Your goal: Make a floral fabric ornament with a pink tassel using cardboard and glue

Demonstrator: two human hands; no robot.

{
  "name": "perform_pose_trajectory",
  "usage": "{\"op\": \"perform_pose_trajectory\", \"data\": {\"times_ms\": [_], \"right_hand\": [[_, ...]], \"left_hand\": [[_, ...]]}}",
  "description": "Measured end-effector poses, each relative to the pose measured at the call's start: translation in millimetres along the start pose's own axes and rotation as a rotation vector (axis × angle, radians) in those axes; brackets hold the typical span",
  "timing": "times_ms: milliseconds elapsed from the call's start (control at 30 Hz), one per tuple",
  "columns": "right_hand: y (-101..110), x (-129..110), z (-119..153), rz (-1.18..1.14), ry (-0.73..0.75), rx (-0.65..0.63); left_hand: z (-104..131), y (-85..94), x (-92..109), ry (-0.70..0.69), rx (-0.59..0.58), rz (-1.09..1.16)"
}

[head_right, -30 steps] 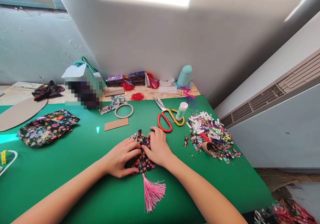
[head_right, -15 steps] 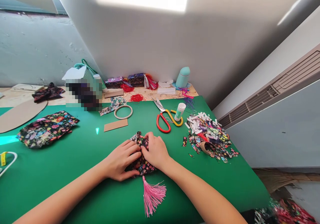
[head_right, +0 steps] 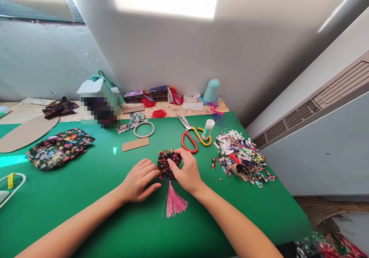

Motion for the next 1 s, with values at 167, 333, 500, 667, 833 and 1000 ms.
{"op": "perform_pose_trajectory", "data": {"times_ms": [167, 333, 500, 667, 833, 1000], "right_hand": [[7, -46, 13, 0.034, 0.426, 0.058], [-4, -86, 42, 0.236, 0.881, 0.049], [-25, -96, 60, 0.338, 1.073, -0.065], [-36, -92, 63, 0.457, 1.106, -0.095], [-40, -85, 55, 0.502, 1.044, -0.126], [-47, -74, 48, 0.512, 0.974, -0.196]], "left_hand": [[8, -15.5, -35, 0.433, -0.015, 0.643], [18, -49.9, -47, 0.784, 0.077, 1.496], [29, -67.0, -44, 0.999, 0.153, 1.988], [36, -63.7, -58, 1.067, 0.324, 2.011], [34, -63.6, -65, 1.081, 0.383, 1.951], [34, -62.8, -71, 1.106, 0.42, 1.877]]}}
Point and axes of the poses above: each hand's wrist, its own z-axis away from the middle knuckle, its own y-axis out of the back of the hand, x = y × z, the point moved 10 cm from there along -z, towards the middle knuckle, and after that the axes turned 4 degrees about -z, right-handed, at the moved point
